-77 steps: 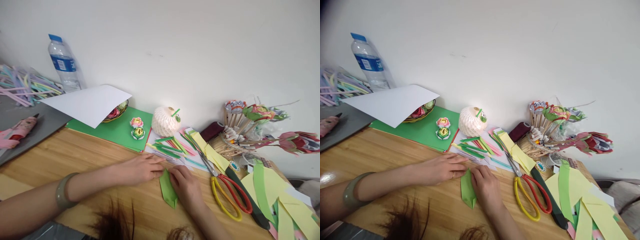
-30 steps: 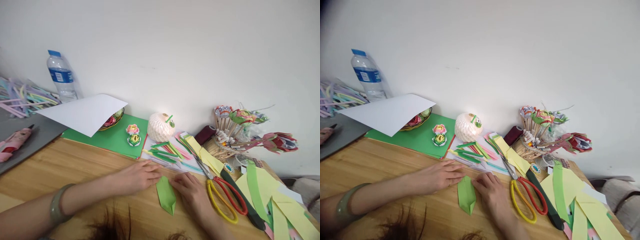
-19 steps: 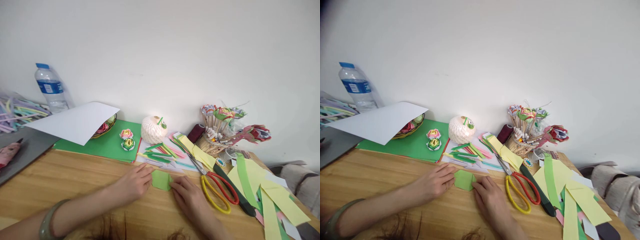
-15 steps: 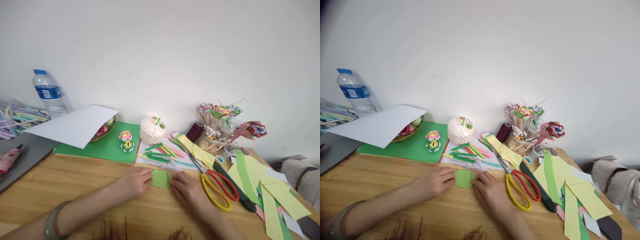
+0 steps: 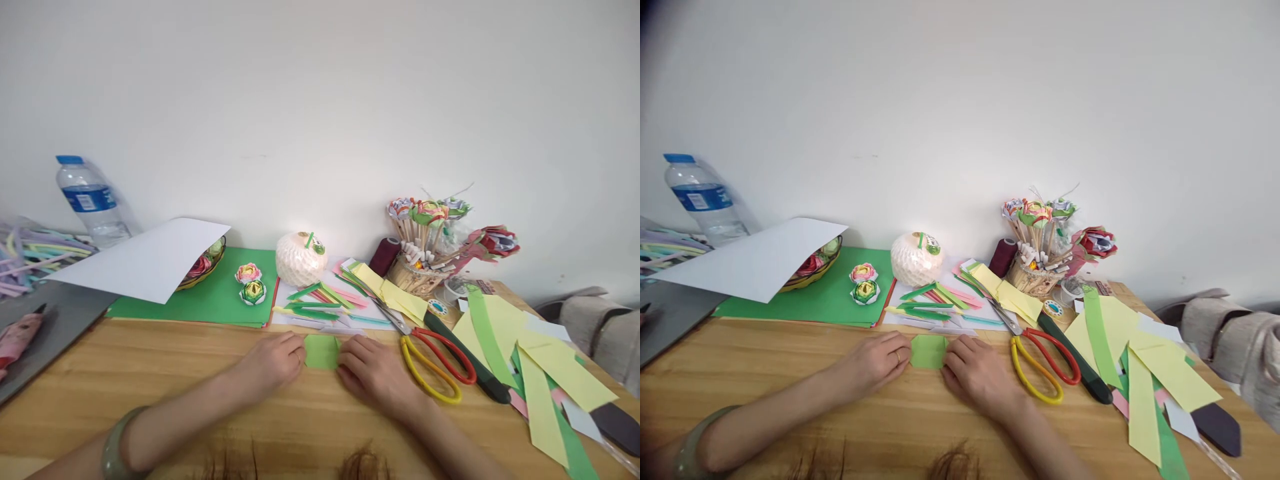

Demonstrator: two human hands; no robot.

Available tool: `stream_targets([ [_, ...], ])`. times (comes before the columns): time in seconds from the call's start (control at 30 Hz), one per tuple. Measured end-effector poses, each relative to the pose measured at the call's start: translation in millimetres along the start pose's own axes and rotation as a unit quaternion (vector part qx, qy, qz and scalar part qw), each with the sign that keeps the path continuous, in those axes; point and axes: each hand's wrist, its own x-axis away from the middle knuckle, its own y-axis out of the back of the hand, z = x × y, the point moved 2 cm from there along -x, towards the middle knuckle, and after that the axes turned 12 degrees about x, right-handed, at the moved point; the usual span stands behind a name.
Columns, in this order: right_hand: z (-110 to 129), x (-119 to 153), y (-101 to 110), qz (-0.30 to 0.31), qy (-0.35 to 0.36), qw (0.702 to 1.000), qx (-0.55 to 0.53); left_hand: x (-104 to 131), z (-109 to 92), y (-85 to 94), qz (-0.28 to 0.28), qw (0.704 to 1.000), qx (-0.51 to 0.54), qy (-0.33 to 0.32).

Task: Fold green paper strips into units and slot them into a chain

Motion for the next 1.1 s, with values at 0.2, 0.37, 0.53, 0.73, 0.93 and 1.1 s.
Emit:
stream_targets([
  [0.2,-0.4,0.9,-1.5,-0.011,-0.04,0.998,-0.051,-1.3,0.2,2.1,0.016,1.0,0.018,0.009],
  [0.37,-3.8,3.5,-2.3,0.025,-0.06,0.994,-0.093,-1.3,-1.4,-3.4,-0.006,1.0,-0.007,-0.002],
  [0.53,-3.0,3.7,-5.2,0.04,-0.122,0.979,-0.156,-4.4,-2.6,1.1,-0.06,0.971,0.159,0.168],
  [0.73,0.2,1.8,-13.9,0.058,-0.248,0.944,-0.21,-8.1,-4.8,3.3,-0.066,0.926,0.235,0.288],
  [0.93,1.0,-0.3,-16.1,0.079,-0.28,0.937,-0.193,-10.5,-5.7,3.2,-0.037,0.905,0.24,0.35],
  [1.1,3.5,-0.5,-17.6,0.098,-0.284,0.938,-0.176,-12.6,-7.0,3.7,-0.009,0.896,0.221,0.384],
])
